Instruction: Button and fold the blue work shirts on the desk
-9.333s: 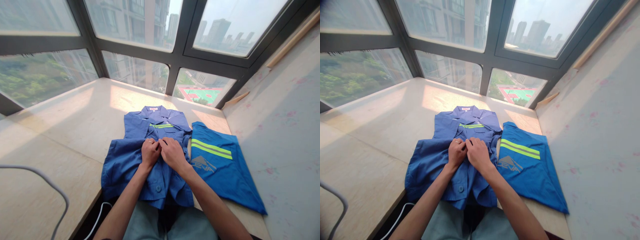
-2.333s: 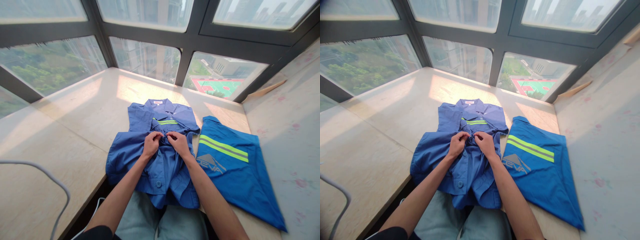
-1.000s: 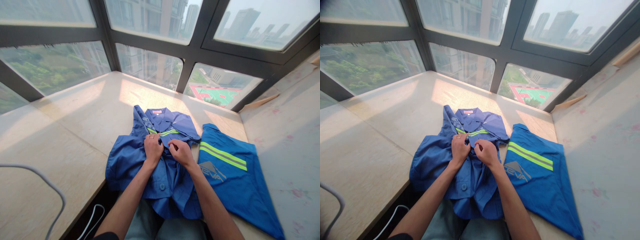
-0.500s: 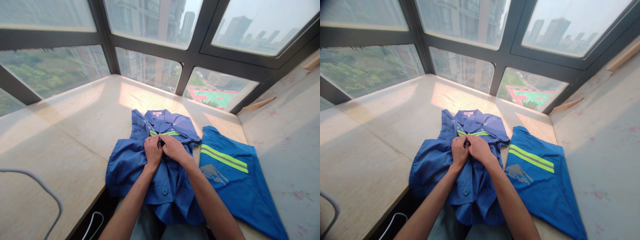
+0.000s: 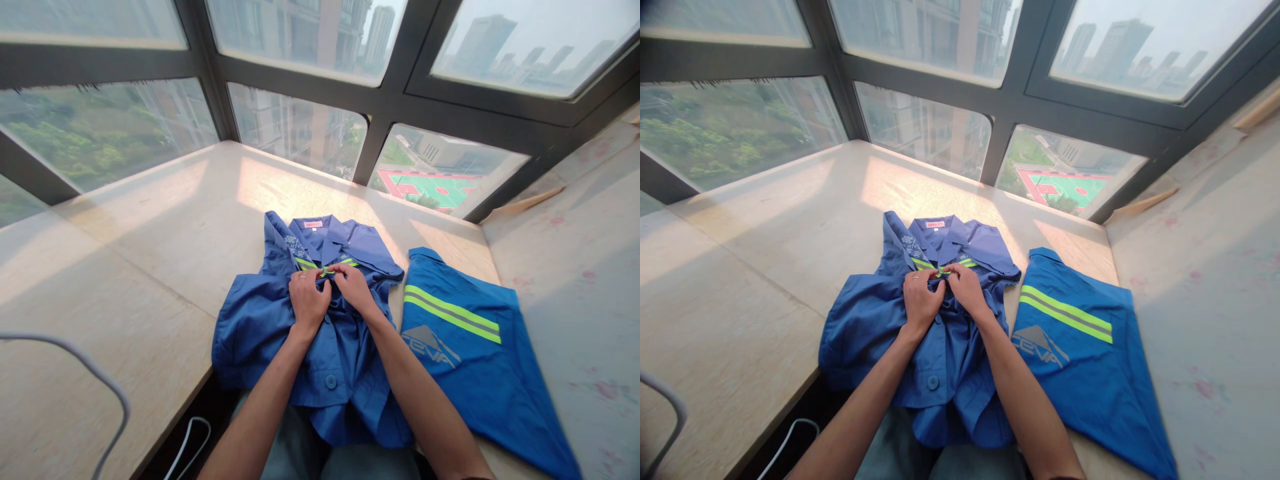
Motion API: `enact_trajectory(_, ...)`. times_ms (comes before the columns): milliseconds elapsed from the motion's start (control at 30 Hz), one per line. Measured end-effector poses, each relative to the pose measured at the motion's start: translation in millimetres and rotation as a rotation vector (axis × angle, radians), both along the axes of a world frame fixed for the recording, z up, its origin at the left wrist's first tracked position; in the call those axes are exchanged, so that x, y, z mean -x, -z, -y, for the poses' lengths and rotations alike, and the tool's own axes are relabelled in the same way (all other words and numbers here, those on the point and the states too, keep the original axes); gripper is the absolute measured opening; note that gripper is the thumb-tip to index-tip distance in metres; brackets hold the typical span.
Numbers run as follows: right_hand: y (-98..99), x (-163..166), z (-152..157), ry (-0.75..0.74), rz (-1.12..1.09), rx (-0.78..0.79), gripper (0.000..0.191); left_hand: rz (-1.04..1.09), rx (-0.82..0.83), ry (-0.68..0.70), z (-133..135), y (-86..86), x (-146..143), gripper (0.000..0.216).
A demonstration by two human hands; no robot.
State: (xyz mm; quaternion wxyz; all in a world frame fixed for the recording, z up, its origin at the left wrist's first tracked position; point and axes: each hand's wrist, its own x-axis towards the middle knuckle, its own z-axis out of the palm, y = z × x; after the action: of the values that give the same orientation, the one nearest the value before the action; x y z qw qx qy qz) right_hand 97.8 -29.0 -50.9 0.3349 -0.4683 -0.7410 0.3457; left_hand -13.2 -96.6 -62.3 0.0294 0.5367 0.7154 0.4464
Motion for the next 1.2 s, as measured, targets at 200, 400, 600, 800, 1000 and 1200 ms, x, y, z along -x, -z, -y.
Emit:
enact_trajectory(200,0.2,-6.6,-7.5,0.057,-0.284,0.262,0.028,-0.078,-0.005,0.059,2.3,-0.8,-0.1,0.026)
enact_trajectory(400,-3.7,-10.2,-10.1,0.040,-0.398,0.403,0.019,-0.146,0.027,0.159,3.1,-2.1,-1.2,0.024)
enact_trajectory(600,-9.2,-8.1,-3.3,-0.052,-0.333,0.273,0.031,-0.133,-0.010,0.142,4.8,-4.3,-2.2,0.025)
enact_trajectory(800,-10.1,-19.3,-3.1,-0.246,-0.330,0.303,0.035,-0.022,-0.052,0.087,4.3,-1.9,0.2,0.024)
enact_trajectory(1000,-4.1,-18.0,-5.5,-0.167,-0.278,0.036,0.020,0.028,-0.046,0.111,1.8,-1.8,4.4,0.018)
enact_trajectory(1200,-4.8,-14.3,-1.8,-0.152,-0.264,-0.183,0.012,0.070,-0.033,0.122,1.1,-2.2,6.6,0.015)
